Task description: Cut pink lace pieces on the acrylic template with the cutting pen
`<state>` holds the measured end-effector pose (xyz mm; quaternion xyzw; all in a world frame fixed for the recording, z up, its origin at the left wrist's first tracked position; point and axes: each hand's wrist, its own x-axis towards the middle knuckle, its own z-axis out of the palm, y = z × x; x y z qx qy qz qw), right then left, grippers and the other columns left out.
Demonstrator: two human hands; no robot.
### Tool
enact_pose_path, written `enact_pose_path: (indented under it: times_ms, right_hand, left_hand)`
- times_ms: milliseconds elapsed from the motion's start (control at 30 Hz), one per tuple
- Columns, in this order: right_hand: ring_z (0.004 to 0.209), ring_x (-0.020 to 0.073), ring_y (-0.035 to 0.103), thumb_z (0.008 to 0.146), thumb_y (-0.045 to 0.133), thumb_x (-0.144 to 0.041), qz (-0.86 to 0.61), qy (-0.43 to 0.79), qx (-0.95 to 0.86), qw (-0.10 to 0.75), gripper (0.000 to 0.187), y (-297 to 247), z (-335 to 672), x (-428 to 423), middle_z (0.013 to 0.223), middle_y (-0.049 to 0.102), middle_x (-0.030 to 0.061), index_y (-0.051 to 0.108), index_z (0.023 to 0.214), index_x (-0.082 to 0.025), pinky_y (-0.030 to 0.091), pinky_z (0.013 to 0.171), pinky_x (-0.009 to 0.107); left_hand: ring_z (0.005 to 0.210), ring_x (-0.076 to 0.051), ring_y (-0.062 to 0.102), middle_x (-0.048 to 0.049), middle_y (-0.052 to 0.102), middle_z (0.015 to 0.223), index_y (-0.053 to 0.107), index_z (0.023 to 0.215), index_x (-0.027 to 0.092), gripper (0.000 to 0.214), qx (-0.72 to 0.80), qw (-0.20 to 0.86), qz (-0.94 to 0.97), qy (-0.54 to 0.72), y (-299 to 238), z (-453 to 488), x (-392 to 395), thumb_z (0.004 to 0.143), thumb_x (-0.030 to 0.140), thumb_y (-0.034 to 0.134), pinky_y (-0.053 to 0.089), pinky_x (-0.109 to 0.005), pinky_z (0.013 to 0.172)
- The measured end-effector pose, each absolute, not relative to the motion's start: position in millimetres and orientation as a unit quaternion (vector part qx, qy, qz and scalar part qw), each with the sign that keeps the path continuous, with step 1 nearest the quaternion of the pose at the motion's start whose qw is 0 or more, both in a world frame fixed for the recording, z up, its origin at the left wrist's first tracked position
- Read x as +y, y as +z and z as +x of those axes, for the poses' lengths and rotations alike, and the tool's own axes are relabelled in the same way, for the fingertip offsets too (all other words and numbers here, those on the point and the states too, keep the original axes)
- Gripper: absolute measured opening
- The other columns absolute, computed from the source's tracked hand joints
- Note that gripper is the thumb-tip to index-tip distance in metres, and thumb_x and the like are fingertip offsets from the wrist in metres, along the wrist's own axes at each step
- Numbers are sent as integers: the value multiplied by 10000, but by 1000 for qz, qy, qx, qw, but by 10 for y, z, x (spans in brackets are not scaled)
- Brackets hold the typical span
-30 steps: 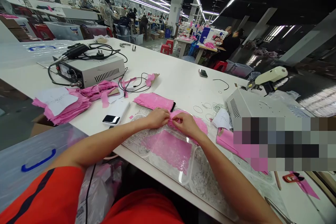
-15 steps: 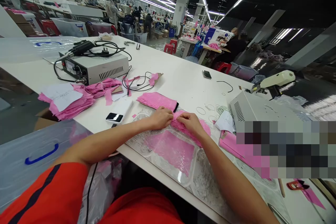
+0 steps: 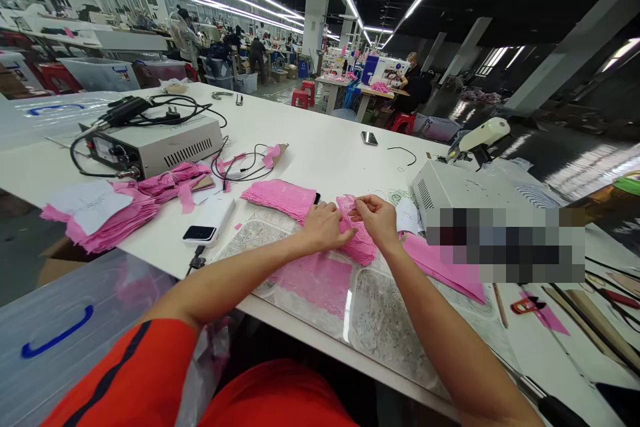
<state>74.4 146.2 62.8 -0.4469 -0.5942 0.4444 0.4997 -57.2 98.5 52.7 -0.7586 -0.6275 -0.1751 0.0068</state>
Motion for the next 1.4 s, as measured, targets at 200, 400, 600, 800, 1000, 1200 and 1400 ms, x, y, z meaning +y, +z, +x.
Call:
enact_pose_path:
  times_ms: [200, 400, 600, 800, 1000, 1200, 1400]
  right_hand:
    - [540, 156, 668, 693, 667, -426, -462, 363, -543, 600, 289, 820, 1237, 1321, 585, 661, 5, 603, 779, -158, 578, 546, 293]
    - [480, 175, 642, 703, 646, -408, -600, 248, -452, 611, 252, 548, 2147, 714, 550, 657, 13, 620, 787, -173, 539, 498, 297]
    - [526, 172, 620, 741, 542, -357, -735, 95, -568, 358, 155, 151, 2632, -68, 585, 659, 12, 593, 693, -219, 435, 554, 285]
    - [500, 173, 569, 787, 510, -307, -759, 25, -619, 201, 152, 202, 2680, -273, 556, 616, -14, 590, 886, -225, 318, 538, 289]
    - [631, 152, 571, 801, 484, -257, -695, 46, -662, 279, 118, 201, 2713, 161, 755, 665, 18, 598, 790, -225, 391, 630, 282]
    - [688, 168, 565, 797, 465, -233, -682, 37, -667, 299, 181, 153, 2799, 656, 816, 665, 49, 642, 820, -205, 397, 655, 293]
    - [695, 162, 565, 782, 490, -228, -670, 50, -675, 306, 180, 153, 2875, 871, 799, 657, 43, 667, 810, -208, 410, 662, 290]
  left_hand:
    - [961, -292, 567, -141, 629, 993, 661, 919, 138, 253, -633, 23, -748, -201, 532, 13, 1244, 901, 304, 471, 428, -446, 809]
    - [1037, -263, 522, -112, 626, 1053, 651, 896, 152, 154, -469, 28, -863, -186, 467, 236, 971, 833, 218, 527, 338, -457, 994]
    - [905, -210, 571, -64, 661, 901, 640, 811, 185, 122, -262, -9, -958, -121, 219, 145, 438, 802, 158, 521, 272, -455, 1078]
    - [924, -193, 608, -59, 674, 1028, 671, 939, 188, 237, -242, -68, -963, -100, 295, 74, 457, 757, 130, 531, 323, -428, 1046]
    - [940, -213, 619, -81, 675, 985, 691, 930, 170, 234, -332, -63, -936, -98, 415, 386, 951, 885, 127, 466, 436, -386, 884]
    - [984, -207, 606, -77, 643, 1042, 664, 996, 156, 154, -397, -74, -910, -98, 437, 748, 1607, 924, 213, 540, 501, -370, 861]
    - [1007, -200, 608, -90, 587, 1188, 561, 1196, 156, 320, -387, -123, -911, -70, 325, 865, 1866, 939, 346, 563, 536, -405, 856]
